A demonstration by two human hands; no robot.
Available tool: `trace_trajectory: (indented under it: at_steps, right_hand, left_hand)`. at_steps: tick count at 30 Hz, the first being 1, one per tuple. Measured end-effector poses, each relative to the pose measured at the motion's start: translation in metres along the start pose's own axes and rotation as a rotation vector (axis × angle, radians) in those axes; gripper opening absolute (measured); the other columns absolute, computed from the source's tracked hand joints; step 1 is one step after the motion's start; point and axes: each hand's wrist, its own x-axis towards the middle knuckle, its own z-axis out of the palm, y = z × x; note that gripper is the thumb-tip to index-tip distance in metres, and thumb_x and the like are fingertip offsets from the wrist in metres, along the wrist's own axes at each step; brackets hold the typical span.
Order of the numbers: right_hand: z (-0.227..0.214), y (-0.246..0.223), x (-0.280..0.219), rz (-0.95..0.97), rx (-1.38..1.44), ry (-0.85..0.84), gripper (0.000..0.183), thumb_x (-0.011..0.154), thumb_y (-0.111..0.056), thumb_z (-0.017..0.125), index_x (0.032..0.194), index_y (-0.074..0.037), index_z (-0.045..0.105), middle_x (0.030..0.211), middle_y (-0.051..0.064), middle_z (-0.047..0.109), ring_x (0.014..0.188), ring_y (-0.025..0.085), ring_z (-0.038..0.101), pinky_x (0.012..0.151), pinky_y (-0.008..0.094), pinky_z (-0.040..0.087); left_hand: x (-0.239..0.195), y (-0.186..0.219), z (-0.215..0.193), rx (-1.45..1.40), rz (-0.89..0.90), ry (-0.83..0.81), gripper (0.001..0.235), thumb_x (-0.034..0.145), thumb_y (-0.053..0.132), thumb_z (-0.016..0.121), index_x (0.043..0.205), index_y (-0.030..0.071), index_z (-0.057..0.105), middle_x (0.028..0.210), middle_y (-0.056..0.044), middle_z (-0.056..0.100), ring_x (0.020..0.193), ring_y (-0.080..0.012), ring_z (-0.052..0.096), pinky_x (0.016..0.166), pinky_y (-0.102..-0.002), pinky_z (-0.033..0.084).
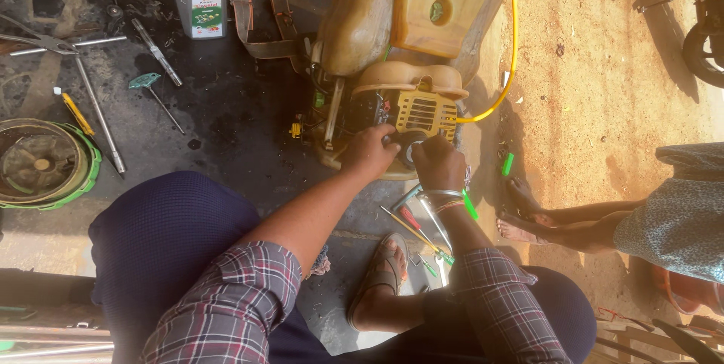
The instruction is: The person repairs a small engine by hand, connecting wires and adjusting components on the unit.
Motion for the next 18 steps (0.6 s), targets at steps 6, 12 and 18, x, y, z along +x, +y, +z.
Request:
trace_trajectory:
  at_steps: [6, 12, 18]
  right_hand:
    - [-0.002, -0.005, -0.006, 0.068, 0.080, 0.001, 0.027, 0.085, -0.030, 0.075, 0.080, -0.004, 0.068, 0.071, 0.013, 0.071, 0.067, 0.031, 0.071, 0.067, 0.040, 0.055]
    - [-0.002, -0.011, -0.004, 0.011, 0.044, 0.096, 0.023, 0.082, -0.026, 0.076, 0.079, -0.004, 0.072, 0.072, 0.010, 0.073, 0.063, 0.025, 0.070, 0.060, 0.037, 0.053]
    - [0.002, -0.016, -0.011, 0.159, 0.096, -0.006, 0.023, 0.083, -0.026, 0.075, 0.078, -0.004, 0.071, 0.063, 0.008, 0.070, 0.055, 0.019, 0.070, 0.057, 0.033, 0.053]
  left_hand:
    - [-0.006, 0.009, 0.018, -0.032, -0.036, 0.147, 0.056, 0.073, 0.030, 0.086, 0.121, 0.008, 0.068, 0.109, -0.016, 0.074, 0.103, -0.0334, 0.071, 0.089, -0.044, 0.056]
    - [-0.001, 0.011, 0.017, -0.119, -0.073, 0.144, 0.046, 0.075, 0.028, 0.086, 0.112, 0.006, 0.069, 0.103, -0.015, 0.075, 0.098, -0.0347, 0.072, 0.082, -0.046, 0.056]
    - [-0.004, 0.013, 0.009, -0.113, -0.105, 0.071, 0.043, 0.078, 0.030, 0.085, 0.112, 0.009, 0.070, 0.103, -0.015, 0.076, 0.099, -0.0344, 0.072, 0.083, -0.046, 0.056]
